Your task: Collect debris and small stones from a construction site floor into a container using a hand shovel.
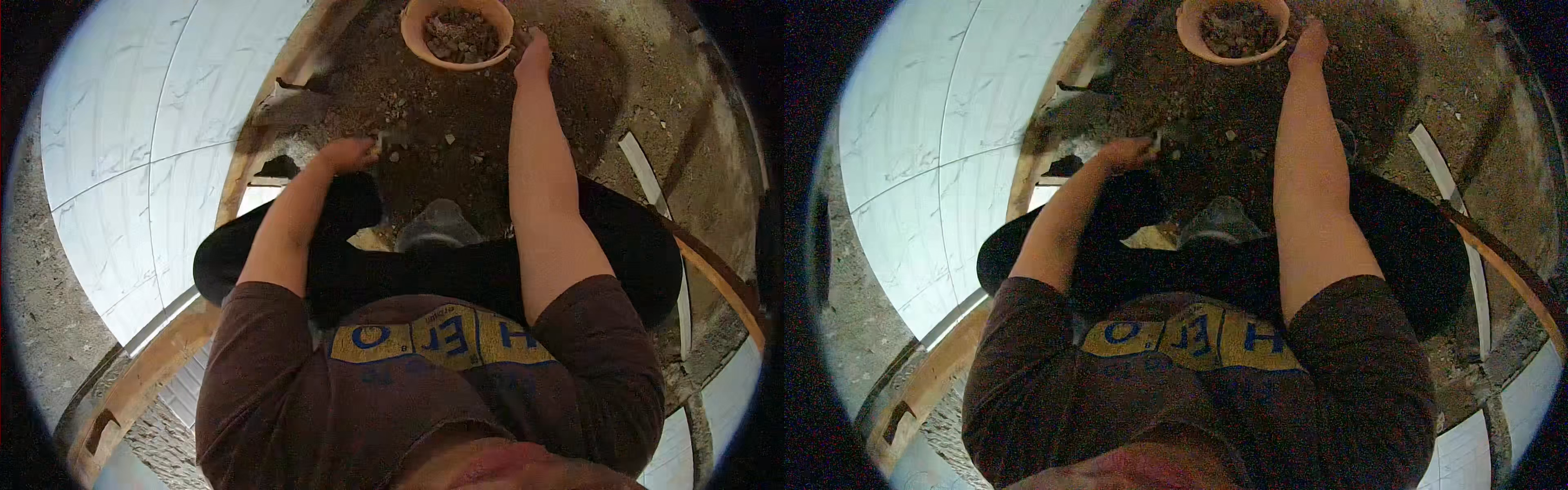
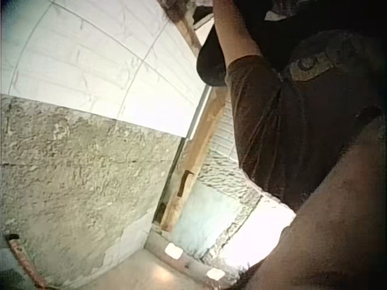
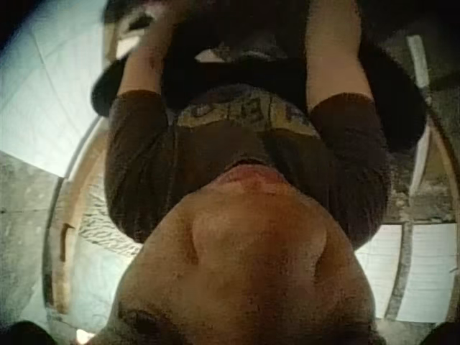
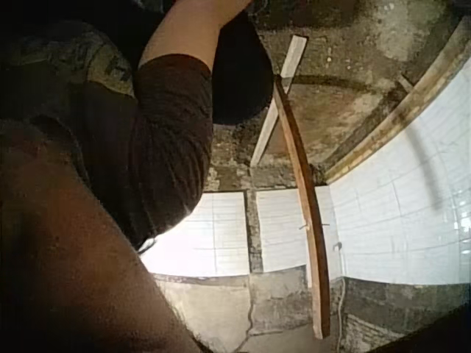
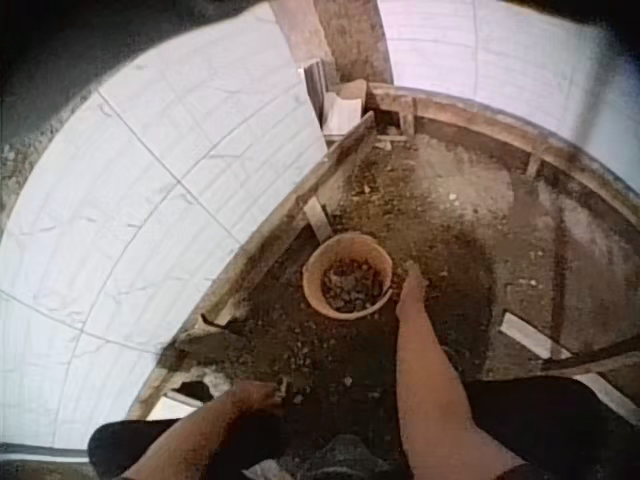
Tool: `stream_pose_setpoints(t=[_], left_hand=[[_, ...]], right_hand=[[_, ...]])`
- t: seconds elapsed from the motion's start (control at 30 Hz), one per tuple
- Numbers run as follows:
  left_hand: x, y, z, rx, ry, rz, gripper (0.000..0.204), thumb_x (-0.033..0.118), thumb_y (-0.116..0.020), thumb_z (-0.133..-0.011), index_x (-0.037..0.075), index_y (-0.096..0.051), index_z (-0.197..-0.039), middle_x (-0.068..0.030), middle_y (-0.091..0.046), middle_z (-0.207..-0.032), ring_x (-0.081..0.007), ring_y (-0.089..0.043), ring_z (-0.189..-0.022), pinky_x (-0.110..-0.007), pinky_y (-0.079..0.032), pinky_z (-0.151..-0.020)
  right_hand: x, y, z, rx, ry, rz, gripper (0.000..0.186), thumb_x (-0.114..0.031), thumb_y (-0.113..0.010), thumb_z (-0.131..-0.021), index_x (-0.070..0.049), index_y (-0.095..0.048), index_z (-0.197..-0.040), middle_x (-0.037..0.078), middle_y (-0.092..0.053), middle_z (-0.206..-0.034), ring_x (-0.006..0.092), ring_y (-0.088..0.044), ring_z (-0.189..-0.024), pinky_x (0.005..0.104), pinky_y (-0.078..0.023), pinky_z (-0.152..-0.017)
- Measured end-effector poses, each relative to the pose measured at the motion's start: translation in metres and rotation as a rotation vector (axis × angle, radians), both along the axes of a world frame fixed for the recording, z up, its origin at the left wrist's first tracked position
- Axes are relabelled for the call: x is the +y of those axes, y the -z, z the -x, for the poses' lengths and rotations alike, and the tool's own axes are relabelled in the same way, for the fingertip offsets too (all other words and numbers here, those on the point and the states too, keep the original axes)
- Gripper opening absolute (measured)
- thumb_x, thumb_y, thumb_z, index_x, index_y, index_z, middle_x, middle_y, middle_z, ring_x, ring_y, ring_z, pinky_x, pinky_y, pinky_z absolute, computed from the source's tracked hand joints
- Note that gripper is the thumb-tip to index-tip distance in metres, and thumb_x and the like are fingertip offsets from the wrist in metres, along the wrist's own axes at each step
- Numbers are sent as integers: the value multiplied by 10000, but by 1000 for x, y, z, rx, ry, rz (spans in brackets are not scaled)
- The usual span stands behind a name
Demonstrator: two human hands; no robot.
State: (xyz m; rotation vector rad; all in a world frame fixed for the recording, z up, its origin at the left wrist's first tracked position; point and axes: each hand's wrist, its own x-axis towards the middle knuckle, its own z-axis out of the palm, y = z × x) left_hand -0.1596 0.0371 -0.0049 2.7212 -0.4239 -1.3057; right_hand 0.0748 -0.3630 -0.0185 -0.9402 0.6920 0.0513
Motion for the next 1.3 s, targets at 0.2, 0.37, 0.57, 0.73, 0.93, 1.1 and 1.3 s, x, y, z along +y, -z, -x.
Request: stream_pose_setpoints(t=[0.2, 0.37, 0.57, 0.73, 0.93, 1.1, 1.3], left_hand=[[-20, 47, 23, -213, -544, -49, 499, 421, -481, -960, -16, -493, -1201, -277, -600, -1111, -427, -575, -1046, -522, -471, -857], [-45, 33, 4, -157, -530, 94, 529, 428, -471, -963, -40, -504, -1208, -281, -616, -1050, -433, -601, -978, -514, -477, -816], [-142, 32, -30, -239, -527, 405, 586, 475, -459, -958, -47, -508, -1218, -266, -621, -1056, -420, -603, -987, -491, -469, -855], [-202, 59, -43, -195, -755, 436, 583, 465, -421, -967, -36, -496, -1255, -298, -550, -1199, -442, -537, -1104, -504, -447, -902], [-132, 113, 8, -258, -836, 235, 672, 522, -298, -982, -60, -484, -1260, -316, -488, -1279, -471, -513, -1124, -524, -424, -924], [-116, 104, 25, -84, -1129, 157, 672, 557, -307, -974, -31, -515, -1225, -285, -500, -1284, -472, -550, -1074, -515, -440, -892], [-200, 64, -12, -191, -735, 431, 601, 512, -385, -970, -34, -539, -1169, -303, -599, -1087, -481, -554, -1047, -547, -426, -885]], right_hand=[[5, 11, 3, 159, 36, 12, 469, -328, -497, -974, -51, -455, -1350, 161, -442, -1350, 288, -433, -1169, 504, -336, -1004], [-3, 21, 3, 103, -87, 414, 424, -318, -506, -972, -55, -494, -1305, 124, -502, -1263, 262, -482, -1034, 471, -382, -910], [-18, 14, 1, 128, -87, 151, 413, -301, -512, -973, -50, -494, -1301, 90, -607, -1113, 205, -541, -848, 385, -429, -691], [-11, 3, 3, 172, 29, 99, 385, -250, -496, -981, -41, -490, -1304, 90, -621, -1082, 183, -554, -768, 353, -431, -612], [-1, -5, 4, 248, 49, 144, 397, -228, -498, -982, -27, -469, -1324, 105, -626, -1051, 184, -563, -751, 333, -428, -593], [0, 2, -5, 173, -80, 117, 410, -308, -415, -1004, -19, -492, -1284, 129, -462, -1344, 302, -474, -1121, 512, -370, -912], [4, 4, -11, 216, 59, 76, 367, -240, -502, -980, -5, -519, -1261, 105, -618, -1017, 192, -574, -829, 338, -457, -636]])
